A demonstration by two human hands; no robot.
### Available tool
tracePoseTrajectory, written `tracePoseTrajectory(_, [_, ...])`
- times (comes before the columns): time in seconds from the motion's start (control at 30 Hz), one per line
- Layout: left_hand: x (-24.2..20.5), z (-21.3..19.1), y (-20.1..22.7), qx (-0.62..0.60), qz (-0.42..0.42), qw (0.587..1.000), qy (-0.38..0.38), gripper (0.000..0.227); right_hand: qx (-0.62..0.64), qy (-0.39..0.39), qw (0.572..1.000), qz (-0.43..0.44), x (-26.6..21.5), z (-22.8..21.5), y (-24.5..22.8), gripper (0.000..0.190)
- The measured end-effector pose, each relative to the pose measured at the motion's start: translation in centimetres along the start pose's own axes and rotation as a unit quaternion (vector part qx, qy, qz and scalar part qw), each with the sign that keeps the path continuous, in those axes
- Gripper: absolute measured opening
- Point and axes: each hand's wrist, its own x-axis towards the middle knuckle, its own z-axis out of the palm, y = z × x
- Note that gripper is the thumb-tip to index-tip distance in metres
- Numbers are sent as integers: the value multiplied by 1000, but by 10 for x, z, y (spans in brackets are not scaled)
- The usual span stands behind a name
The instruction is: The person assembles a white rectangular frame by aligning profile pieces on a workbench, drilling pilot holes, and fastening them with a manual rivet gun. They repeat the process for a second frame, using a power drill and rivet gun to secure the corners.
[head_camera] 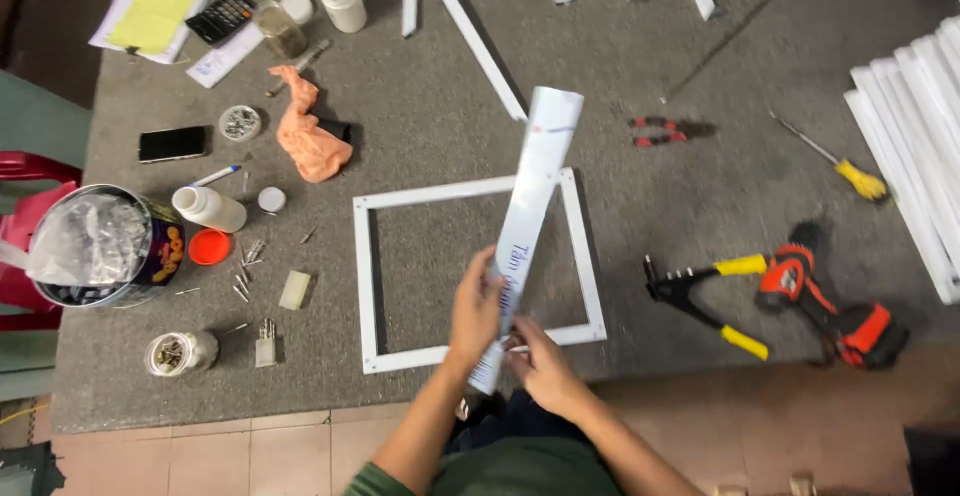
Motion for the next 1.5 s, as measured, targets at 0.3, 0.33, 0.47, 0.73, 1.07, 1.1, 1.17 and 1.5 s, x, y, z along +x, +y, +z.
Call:
tracePoseTrajectory(0.3, [-34, -93, -73, 510, 16, 847, -145, 34, 36, 120, 975, 181, -73, -66, 80, 41])
tracePoseTrajectory(0.33, [-35, -93, -88, 534, 6, 830, -161, 34, 49, 161, 959, 228, -78, -76, 87, 40])
tracePoseTrajectory(0.47, [-42, -83, -109, 546, 1, 806, -227, 56, 33, 187, 940, 282, -71, -95, 125, 37])
tracePoseTrajectory(0.73, [-62, -76, -141, 563, 21, 791, -238, 67, -55, 205, 946, 245, -32, -90, 129, 41])
tracePoseTrajectory(1.07, [-70, -65, -158, 519, 49, 830, -198, 66, -63, 247, 942, 219, -23, -85, 136, 34])
tracePoseTrajectory(1.1, [-71, -66, -158, 519, 54, 829, -202, 66, -61, 249, 942, 219, -23, -86, 136, 32])
tracePoseTrajectory(1.17, [-71, -67, -157, 520, 58, 827, -208, 65, -59, 250, 941, 221, -22, -87, 137, 30])
tracePoseTrajectory(1.5, [-76, -63, -152, 521, 62, 833, -173, 67, -102, 260, 941, 191, -8, -93, 154, 23])
